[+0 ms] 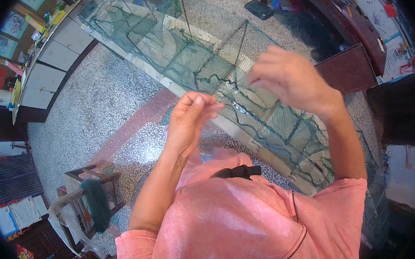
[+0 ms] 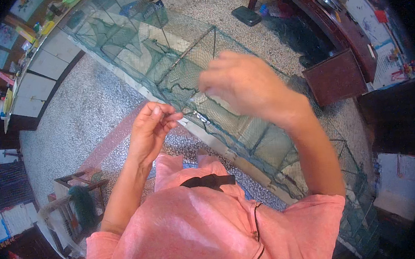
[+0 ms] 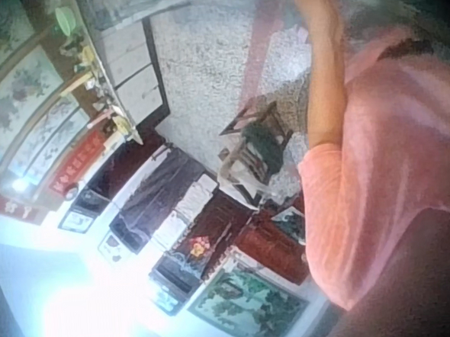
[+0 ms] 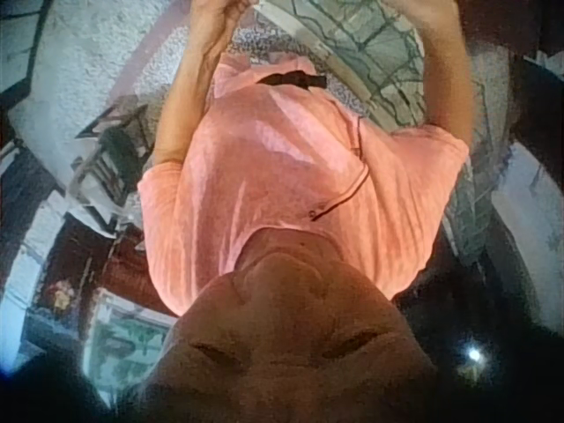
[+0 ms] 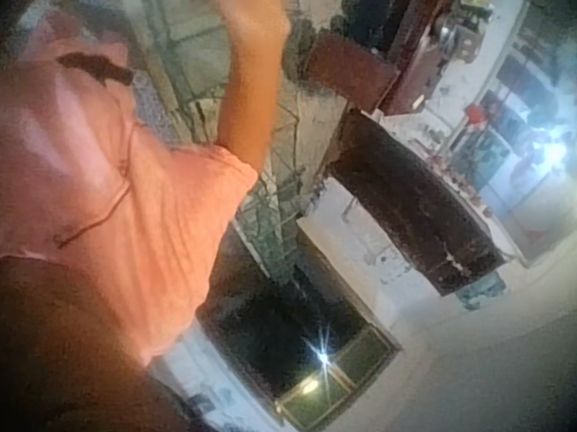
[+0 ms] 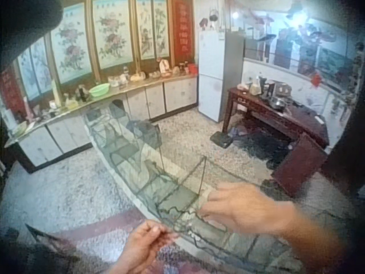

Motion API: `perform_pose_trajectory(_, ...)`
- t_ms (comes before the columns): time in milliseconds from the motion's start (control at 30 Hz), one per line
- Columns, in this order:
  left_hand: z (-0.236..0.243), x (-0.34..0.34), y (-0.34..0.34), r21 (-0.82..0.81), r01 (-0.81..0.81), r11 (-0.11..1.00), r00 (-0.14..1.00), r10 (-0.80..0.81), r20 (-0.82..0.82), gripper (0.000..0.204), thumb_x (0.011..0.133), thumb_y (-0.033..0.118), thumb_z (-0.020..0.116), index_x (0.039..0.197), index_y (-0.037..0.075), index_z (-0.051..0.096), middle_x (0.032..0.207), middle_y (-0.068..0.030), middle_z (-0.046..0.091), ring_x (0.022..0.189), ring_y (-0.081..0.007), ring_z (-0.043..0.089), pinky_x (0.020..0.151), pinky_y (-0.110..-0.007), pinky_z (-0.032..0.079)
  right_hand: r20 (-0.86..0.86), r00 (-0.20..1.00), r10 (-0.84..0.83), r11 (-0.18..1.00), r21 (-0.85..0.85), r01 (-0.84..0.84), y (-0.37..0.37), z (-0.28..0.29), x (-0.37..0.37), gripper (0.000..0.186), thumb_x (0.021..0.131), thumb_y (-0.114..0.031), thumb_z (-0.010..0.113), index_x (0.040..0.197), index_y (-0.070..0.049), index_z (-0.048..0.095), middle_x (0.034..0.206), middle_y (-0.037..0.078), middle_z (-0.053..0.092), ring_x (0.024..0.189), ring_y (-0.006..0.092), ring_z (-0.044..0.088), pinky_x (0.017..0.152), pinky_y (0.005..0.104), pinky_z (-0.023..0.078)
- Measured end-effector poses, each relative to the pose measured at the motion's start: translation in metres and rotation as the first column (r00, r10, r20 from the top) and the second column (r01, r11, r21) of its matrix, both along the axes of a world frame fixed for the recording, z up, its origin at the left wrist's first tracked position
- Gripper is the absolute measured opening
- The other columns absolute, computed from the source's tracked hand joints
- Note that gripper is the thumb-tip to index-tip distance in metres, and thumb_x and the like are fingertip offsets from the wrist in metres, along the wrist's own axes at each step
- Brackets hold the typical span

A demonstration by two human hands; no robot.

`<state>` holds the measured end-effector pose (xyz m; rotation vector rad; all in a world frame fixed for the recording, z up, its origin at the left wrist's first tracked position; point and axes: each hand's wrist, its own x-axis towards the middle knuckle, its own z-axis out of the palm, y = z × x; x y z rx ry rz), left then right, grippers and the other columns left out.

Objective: The person mends a large green mesh fishing net using a needle and thread, sewing along the rectangular sections of the net laid out on the floor.

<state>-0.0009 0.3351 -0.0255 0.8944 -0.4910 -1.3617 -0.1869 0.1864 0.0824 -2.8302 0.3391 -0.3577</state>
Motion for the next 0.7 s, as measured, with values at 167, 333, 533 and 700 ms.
perform_pose_trajectory(167, -0.022, -0.003, 0.005, -0.008, 0.025, 1.000, 0.989, -0.025, -0.147, 0.013, 0.095, 0.018, 0.050, 0.095, 0.006, 0.053, 0.099, -0.0102, 0.060, 0.076, -0.0139, 0.056, 0.068, -0.025, 0.044, -0.039, 0.996, -0.076, 0.991, 0.104, 0.080, -0.007, -0.040, -0.005, 0.007, 0.077, -0.014, 0.064, 0.083, -0.011, 0.063, 0.081, 0.006, 0.056, 0.085, 0.0265, 0.056, 0.071, 0.0375, 0.047)
perform_pose_trajectory(333, -0.026, -0.019, 0.005, 0.024, 0.027, 0.999, 0.993, -0.024, -0.118, 0.011, 0.096, 0.016, 0.049, 0.095, 0.006, 0.052, 0.105, -0.0121, 0.059, 0.072, -0.0113, 0.054, 0.066, -0.024, 0.044, 0.024, 0.999, -0.030, 0.985, 0.170, 0.026, -0.009, -0.060, 0.002, 0.008, 0.075, -0.009, 0.066, 0.082, -0.009, 0.063, 0.081, 0.005, 0.056, 0.083, 0.0255, 0.055, 0.070, 0.0356, 0.046)
perform_pose_trajectory(533, -0.039, -0.020, 0.003, 0.081, 0.031, 0.996, 0.964, -0.008, -0.268, 0.008, 0.096, 0.013, 0.047, 0.095, 0.006, 0.052, 0.108, -0.0132, 0.059, 0.068, -0.0096, 0.050, 0.064, -0.023, 0.043, 0.077, 0.997, 0.001, 0.938, 0.346, -0.028, -0.006, -0.068, 0.011, 0.009, 0.075, -0.007, 0.066, 0.084, -0.007, 0.064, 0.081, 0.008, 0.055, 0.082, 0.0262, 0.055, 0.071, 0.0361, 0.046)
perform_pose_trajectory(700, -0.056, -0.019, 0.005, 0.158, 0.058, 0.986, 0.801, 0.049, -0.596, 0.003, 0.093, 0.010, 0.050, 0.094, 0.007, 0.051, 0.089, -0.0062, 0.054, 0.069, -0.0113, 0.050, 0.061, -0.024, 0.042, 0.055, 0.998, 0.012, 0.864, 0.503, -0.038, 0.018, -0.063, 0.034, 0.006, 0.075, -0.008, 0.064, 0.081, -0.007, 0.063, 0.083, 0.011, 0.051, 0.082, 0.0286, 0.055, 0.071, 0.0376, 0.045)
